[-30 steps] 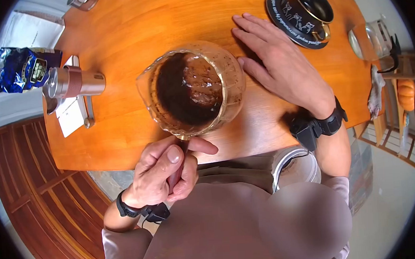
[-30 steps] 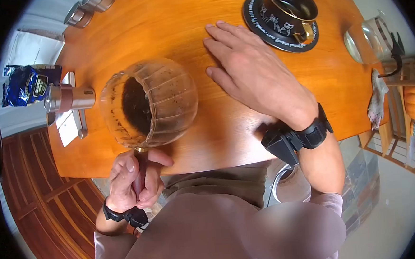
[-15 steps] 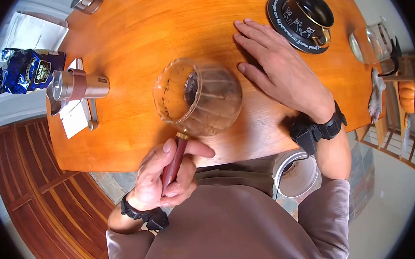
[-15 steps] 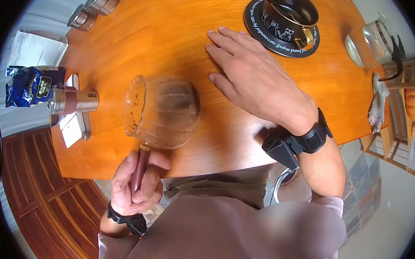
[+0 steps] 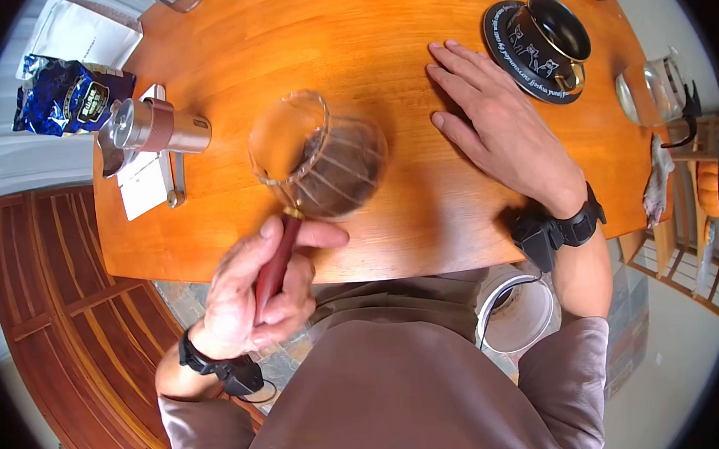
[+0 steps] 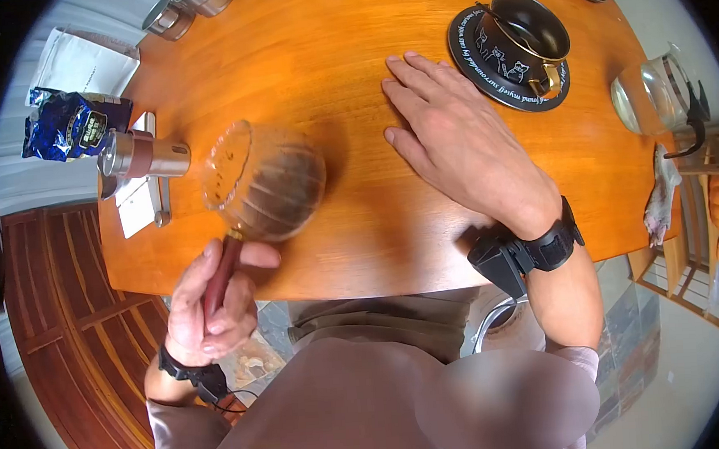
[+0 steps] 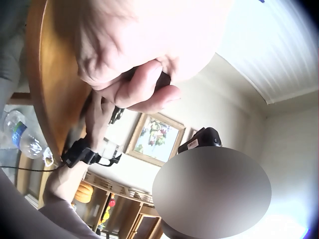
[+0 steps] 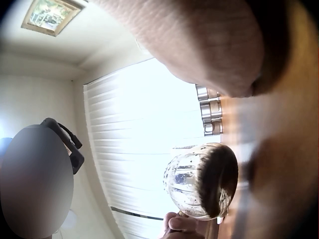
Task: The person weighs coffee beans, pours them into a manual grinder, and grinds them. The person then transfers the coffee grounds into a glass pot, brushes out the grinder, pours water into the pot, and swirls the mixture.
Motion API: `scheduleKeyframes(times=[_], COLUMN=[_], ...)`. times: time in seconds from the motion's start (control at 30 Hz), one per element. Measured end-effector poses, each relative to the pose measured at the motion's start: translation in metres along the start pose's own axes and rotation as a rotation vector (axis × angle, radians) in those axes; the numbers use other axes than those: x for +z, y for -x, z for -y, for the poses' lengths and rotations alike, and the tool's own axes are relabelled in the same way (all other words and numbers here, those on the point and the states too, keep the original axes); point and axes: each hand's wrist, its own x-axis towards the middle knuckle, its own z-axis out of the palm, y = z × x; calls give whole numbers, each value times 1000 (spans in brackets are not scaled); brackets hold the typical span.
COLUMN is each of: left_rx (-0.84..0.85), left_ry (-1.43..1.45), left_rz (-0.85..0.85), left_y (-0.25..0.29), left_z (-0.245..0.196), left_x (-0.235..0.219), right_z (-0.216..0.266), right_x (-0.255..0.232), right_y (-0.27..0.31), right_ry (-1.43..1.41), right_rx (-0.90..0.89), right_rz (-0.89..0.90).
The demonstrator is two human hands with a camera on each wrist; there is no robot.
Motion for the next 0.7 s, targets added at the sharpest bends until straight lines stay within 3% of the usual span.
scheduleKeyframes(times=[0.3,0.4,0.7], left_rx=[-60,-12,-25], left_ry=[-223,-344,-346], left_rz=[-43,-62,-132], left_y=[9,3,13], left_z=[-15,-22,-29], left_x=[17,26,24], right_z=[-1,0,-1], right_x=[-1,-1,-1], right_y=[0,1,0], right_ry=[-25,-13,-20], right_rx=[0,1,-1], right_rz=[2,2,3])
